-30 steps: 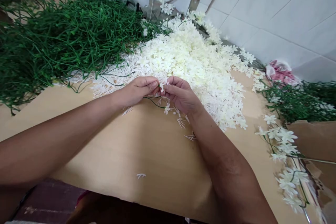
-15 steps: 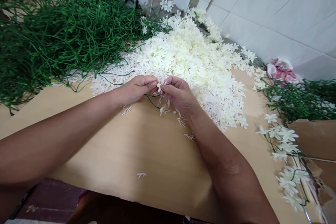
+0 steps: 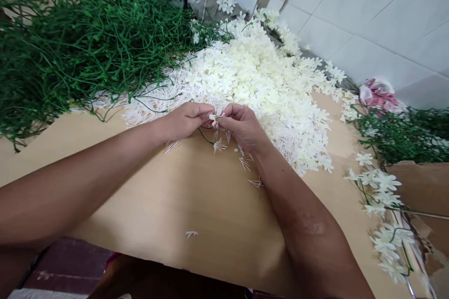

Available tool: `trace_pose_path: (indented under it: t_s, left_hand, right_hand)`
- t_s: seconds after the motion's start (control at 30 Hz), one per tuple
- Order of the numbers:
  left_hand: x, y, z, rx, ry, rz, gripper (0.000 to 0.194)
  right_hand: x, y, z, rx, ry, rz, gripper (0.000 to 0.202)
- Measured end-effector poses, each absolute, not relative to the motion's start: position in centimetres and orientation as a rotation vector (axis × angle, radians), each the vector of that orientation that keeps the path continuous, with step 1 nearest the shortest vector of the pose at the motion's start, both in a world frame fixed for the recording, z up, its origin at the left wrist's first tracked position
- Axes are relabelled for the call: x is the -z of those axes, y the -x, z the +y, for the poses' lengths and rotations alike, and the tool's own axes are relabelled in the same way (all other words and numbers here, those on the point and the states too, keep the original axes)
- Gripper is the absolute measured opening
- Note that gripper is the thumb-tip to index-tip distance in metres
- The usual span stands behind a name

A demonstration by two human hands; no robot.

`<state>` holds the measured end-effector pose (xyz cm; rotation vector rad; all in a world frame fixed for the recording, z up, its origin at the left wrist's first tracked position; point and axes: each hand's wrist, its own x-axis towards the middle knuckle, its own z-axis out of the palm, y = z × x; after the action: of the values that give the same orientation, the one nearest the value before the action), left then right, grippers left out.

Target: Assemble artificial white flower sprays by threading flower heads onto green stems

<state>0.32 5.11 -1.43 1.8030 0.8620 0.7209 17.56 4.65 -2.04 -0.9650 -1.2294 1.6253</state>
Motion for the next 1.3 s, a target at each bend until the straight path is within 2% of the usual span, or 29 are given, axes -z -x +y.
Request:
trace_pose_path:
  t_s: [0.57,0.93,1.3]
  left_hand:
    - [1.54,-0.29,5.02,-0.648,-1.937,1.010,0.025]
    - [1.60,-0.11,5.16,-0.672,-1.933,0.961,0.026]
    - [1.46,-0.85,4.65,-0.614,-1.988,1.180,0.021]
  right_hand:
    - [2.06,-17.02,4.58,-1.557,1.073,-1.205,0.023]
    - [1.94,-17.09,4.48,-1.564,1.022,-1.235,0.027]
    - [2.50,-16.75,4.67,-1.513,1.117,-1.165,0.026]
